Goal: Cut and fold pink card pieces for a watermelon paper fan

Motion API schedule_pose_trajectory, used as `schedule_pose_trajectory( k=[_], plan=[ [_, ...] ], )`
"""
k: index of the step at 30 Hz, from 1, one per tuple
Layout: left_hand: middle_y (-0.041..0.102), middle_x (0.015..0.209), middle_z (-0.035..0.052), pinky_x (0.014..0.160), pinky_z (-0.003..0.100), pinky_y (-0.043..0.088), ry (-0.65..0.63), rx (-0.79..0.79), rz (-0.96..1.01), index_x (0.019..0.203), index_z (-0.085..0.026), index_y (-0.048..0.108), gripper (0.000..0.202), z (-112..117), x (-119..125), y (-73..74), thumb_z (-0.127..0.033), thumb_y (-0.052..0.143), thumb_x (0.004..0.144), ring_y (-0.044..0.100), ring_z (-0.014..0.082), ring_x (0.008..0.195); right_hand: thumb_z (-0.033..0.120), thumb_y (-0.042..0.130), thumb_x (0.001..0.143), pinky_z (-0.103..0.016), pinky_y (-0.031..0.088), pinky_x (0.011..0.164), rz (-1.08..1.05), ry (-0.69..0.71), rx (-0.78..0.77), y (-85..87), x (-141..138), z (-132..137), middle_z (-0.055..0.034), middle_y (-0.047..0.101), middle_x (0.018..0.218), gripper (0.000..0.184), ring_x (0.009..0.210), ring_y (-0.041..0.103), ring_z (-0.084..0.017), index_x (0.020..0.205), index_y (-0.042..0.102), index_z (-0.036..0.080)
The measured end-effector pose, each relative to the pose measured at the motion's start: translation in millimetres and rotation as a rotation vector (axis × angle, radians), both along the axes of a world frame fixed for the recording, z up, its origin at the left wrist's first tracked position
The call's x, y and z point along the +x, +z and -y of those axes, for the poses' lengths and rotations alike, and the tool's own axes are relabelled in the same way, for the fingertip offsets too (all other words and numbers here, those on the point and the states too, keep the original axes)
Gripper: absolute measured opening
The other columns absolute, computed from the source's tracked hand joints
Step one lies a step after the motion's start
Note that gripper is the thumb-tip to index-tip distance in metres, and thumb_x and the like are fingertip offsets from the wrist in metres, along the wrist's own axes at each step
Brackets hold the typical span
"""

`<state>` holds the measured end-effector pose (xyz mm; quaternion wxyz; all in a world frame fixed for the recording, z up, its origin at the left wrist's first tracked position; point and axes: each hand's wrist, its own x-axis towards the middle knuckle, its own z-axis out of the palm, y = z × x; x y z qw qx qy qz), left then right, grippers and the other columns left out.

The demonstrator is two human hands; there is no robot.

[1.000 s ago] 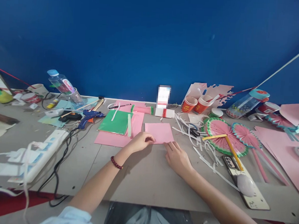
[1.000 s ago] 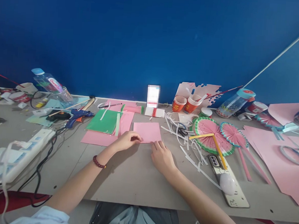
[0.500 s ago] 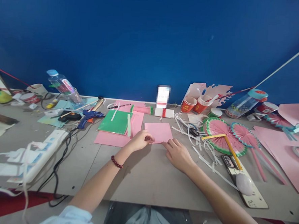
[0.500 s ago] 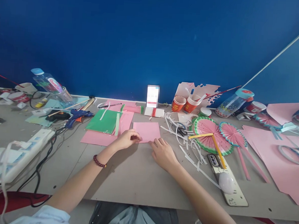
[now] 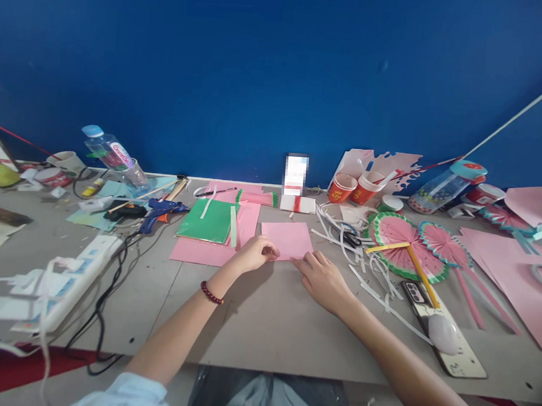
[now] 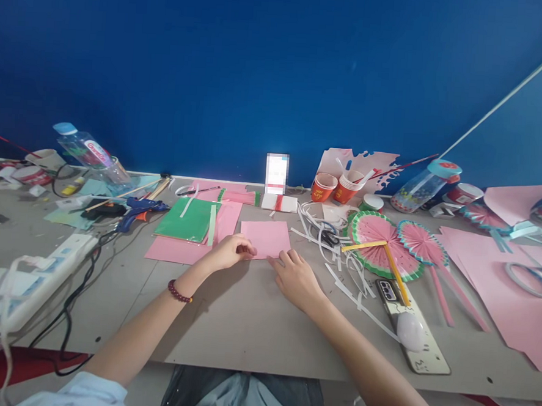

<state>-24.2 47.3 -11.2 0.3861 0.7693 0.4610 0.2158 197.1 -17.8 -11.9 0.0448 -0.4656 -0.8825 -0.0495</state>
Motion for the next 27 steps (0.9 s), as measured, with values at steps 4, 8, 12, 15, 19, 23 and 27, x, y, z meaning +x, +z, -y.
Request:
schedule_pose_trajectory(
  k=[4,8,12,15,19,23,27],
  plan=[
    [0.062,0.085,0.0052,0.07,0.026,0.05,0.001,0.015,-0.009,0.075,-0.017,0.068,0.008,1,1,-1.6,-0.019,0.06,0.075,0.059,0.0148,0.072,0.018,0.052,0.082,-0.034,0.04,0.084,0.003,-0.017,-0.012,0.0,-2,1,-0.0088,0.054,0.102,0.043,0.095,0.045,-0.023,0.125,0.053,0.022],
    [0.061,0.088,0.0046,0.071,0.026,0.049,-0.004,0.034,-0.014,0.077,-0.018,0.067,0.01,2,1,-4.2,-0.014,0.058,0.075,0.059,0.0142,0.073,0.015,0.05,0.083,-0.034,0.039,0.084,-0.013,-0.005,-0.016,-0.4,-2,1,-0.0093,0.053,0.106,0.044,0.099,0.045,-0.023,0.126,0.052,0.022],
    [0.06,0.086,0.0038,0.071,0.026,0.048,-0.012,0.047,-0.003,0.075,-0.018,0.065,0.008,2,0,-4.6,-0.014,0.059,0.075,0.058,0.0142,0.073,0.013,0.048,0.082,-0.035,0.039,0.084,-0.013,0.03,-0.023,-0.8,-2,0,-0.0092,0.053,0.109,0.046,0.099,0.045,-0.023,0.128,0.05,0.019],
    [0.06,0.085,0.0035,0.07,0.025,0.048,-0.008,0.04,0.008,0.074,-0.017,0.065,0.006,2,0,-3.6,-0.015,0.059,0.075,0.057,0.0138,0.072,0.013,0.05,0.081,-0.035,0.039,0.085,-0.003,0.02,-0.016,-0.2,-4,1,-0.0094,0.054,0.109,0.047,0.098,0.045,-0.024,0.128,0.05,0.018],
    [0.06,0.085,0.0036,0.068,0.025,0.048,-0.003,0.03,0.02,0.074,-0.017,0.064,0.006,2,0,-4.2,-0.016,0.059,0.075,0.057,0.0134,0.071,0.014,0.05,0.082,-0.035,0.038,0.085,0.007,0.021,-0.005,1.7,-6,2,-0.0095,0.054,0.108,0.049,0.098,0.044,-0.024,0.13,0.047,0.021],
    [0.06,0.085,0.0038,0.069,0.026,0.049,0.001,0.036,0.028,0.075,-0.017,0.064,0.006,2,0,-6.0,-0.019,0.059,0.076,0.057,0.0138,0.07,0.018,0.049,0.084,-0.036,0.037,0.083,0.022,0.017,-0.012,4.3,-9,4,-0.0102,0.054,0.107,0.047,0.098,0.044,-0.025,0.131,0.047,0.023],
    [0.061,0.084,0.004,0.067,0.026,0.048,0.005,0.047,0.01,0.074,-0.017,0.064,0.006,2,0,-4.0,-0.02,0.059,0.075,0.057,0.014,0.07,0.021,0.048,0.086,-0.036,0.035,0.082,0.018,-0.014,-0.033,6.4,-13,7,-0.0108,0.054,0.106,0.043,0.099,0.044,-0.026,0.128,0.05,0.023]
  ],
)
